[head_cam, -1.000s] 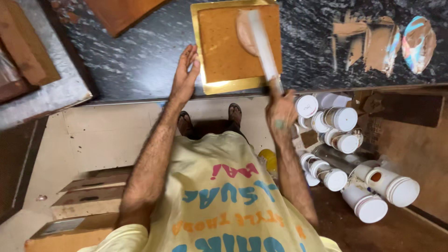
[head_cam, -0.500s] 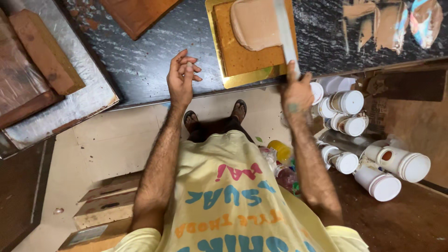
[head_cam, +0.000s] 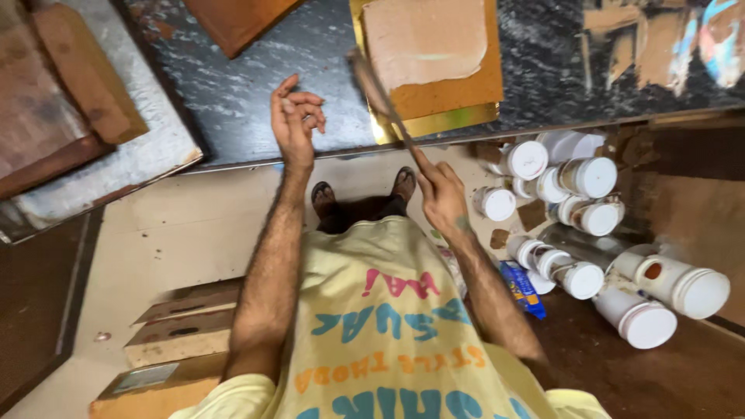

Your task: The person prepares a chocolate cake by applying frosting with a spatula and adding chocolate chips by hand.

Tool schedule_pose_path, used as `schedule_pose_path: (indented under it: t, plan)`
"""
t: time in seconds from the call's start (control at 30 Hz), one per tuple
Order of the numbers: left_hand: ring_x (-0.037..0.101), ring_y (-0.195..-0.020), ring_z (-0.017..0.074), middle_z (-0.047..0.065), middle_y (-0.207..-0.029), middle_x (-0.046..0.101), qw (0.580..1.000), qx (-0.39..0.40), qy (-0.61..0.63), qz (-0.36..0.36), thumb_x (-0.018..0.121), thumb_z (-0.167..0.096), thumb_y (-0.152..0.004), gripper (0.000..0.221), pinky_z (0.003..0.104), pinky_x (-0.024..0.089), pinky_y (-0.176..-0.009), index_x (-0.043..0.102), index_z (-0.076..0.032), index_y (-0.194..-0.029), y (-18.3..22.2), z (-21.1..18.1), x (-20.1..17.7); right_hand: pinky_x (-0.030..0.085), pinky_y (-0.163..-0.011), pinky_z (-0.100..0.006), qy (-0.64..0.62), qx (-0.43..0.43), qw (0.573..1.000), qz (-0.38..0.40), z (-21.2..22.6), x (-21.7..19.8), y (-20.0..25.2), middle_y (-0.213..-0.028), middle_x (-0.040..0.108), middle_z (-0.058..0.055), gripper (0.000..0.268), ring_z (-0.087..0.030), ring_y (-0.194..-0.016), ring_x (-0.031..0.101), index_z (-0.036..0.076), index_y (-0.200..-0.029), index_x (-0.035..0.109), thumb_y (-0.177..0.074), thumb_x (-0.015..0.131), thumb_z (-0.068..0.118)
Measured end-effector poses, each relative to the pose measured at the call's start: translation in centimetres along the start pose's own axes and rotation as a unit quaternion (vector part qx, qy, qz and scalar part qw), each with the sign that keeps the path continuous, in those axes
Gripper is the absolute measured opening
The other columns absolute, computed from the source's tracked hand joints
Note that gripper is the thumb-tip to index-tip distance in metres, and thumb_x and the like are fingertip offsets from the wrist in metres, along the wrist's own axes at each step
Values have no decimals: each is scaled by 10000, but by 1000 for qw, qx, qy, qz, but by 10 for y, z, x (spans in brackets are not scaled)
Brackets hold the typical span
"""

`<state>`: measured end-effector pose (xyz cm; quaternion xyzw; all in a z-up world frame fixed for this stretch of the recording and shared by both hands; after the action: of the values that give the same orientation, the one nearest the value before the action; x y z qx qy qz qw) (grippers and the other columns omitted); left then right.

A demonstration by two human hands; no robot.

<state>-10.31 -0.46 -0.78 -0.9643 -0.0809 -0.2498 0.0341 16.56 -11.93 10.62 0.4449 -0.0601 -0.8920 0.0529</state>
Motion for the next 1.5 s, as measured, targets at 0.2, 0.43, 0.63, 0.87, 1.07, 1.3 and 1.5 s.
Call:
schedule_pose_path:
  t: [0.2, 0.43, 0.63, 0.87, 1.07, 1.3, 1.5]
  plan:
    - [593, -757, 117, 122, -1040, 631, 997, 5, -77, 18, 474, -401, -1145, 569, 245, 507, -608, 371, 34, -1497, 4, 1, 6, 522, -736, -505, 141, 43, 983, -105, -91, -55, -30, -1006, 609, -201, 481, -363, -862, 616, 245, -1529, 564, -1054, 636, 231]
    - [603, -762, 101, 92, -1013, 646, 986, 34, -163, 5, 502, -403, -1158, 566, 237, 502, -600, 409, 48, -1487, 3, -4, 17, 546, -647, -466, 146, 93, 976, -129, -132, -92, -62, -926, 640, -203, 460, -329, -797, 644, 211, -1581, 532, -1133, 627, 166]
    - [596, -739, 90, 83, -1002, 645, 984, 51, -168, -1, 514, -399, -1148, 574, 232, 491, -575, 402, 53, -1482, 5, -1, 17, 631, -763, -388, 30, -59, 996, -51, -77, -16, -66, -1053, 705, -172, 492, -222, -855, 670, 170, -1557, 521, -1069, 582, 136]
    - [624, -727, 83, 84, -989, 660, 986, 42, -164, -9, 489, -392, -1152, 535, 227, 502, -549, 425, 30, -1475, 4, 4, 10, 561, -677, -418, 19, -95, 995, -10, -57, -33, -3, -874, 592, -122, 510, -239, -742, 600, 248, -1534, 543, -1043, 620, 133]
    - [621, -763, 89, 86, -1014, 650, 983, 46, -176, 2, 478, -398, -1170, 531, 229, 503, -579, 416, 16, -1496, 8, 2, 12, 538, -585, -418, 128, 36, 988, -79, -115, -73, -37, -1032, 596, -215, 568, -288, -737, 610, 237, -1521, 553, -987, 578, 46]
    - [613, -771, 88, 85, -1027, 653, 985, 37, -169, 0, 488, -388, -1175, 521, 225, 487, -587, 416, 15, -1497, 10, -2, 15, 503, -691, -510, 56, 32, 990, -121, -123, -61, -21, -844, 629, -151, 486, -346, -739, 612, 195, -1560, 525, -1089, 517, 74]
    - [600, -754, 90, 84, -1017, 641, 981, 55, -187, -2, 531, -391, -1157, 549, 232, 487, -571, 412, 23, -1498, 8, 2, 13, 552, -674, -447, 24, -2, 1000, 15, -55, -30, 69, -874, 595, -170, 508, -279, -725, 620, 175, -1508, 553, -1010, 599, 83]
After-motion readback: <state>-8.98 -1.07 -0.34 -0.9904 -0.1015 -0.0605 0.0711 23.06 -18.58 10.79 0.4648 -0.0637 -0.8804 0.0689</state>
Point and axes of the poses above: each hand's wrist, its own y-axis away from the middle knuckle, its own x-axis out of the palm, z = x × y, the point moved 3 cm from there along -y, towards the middle knuckle
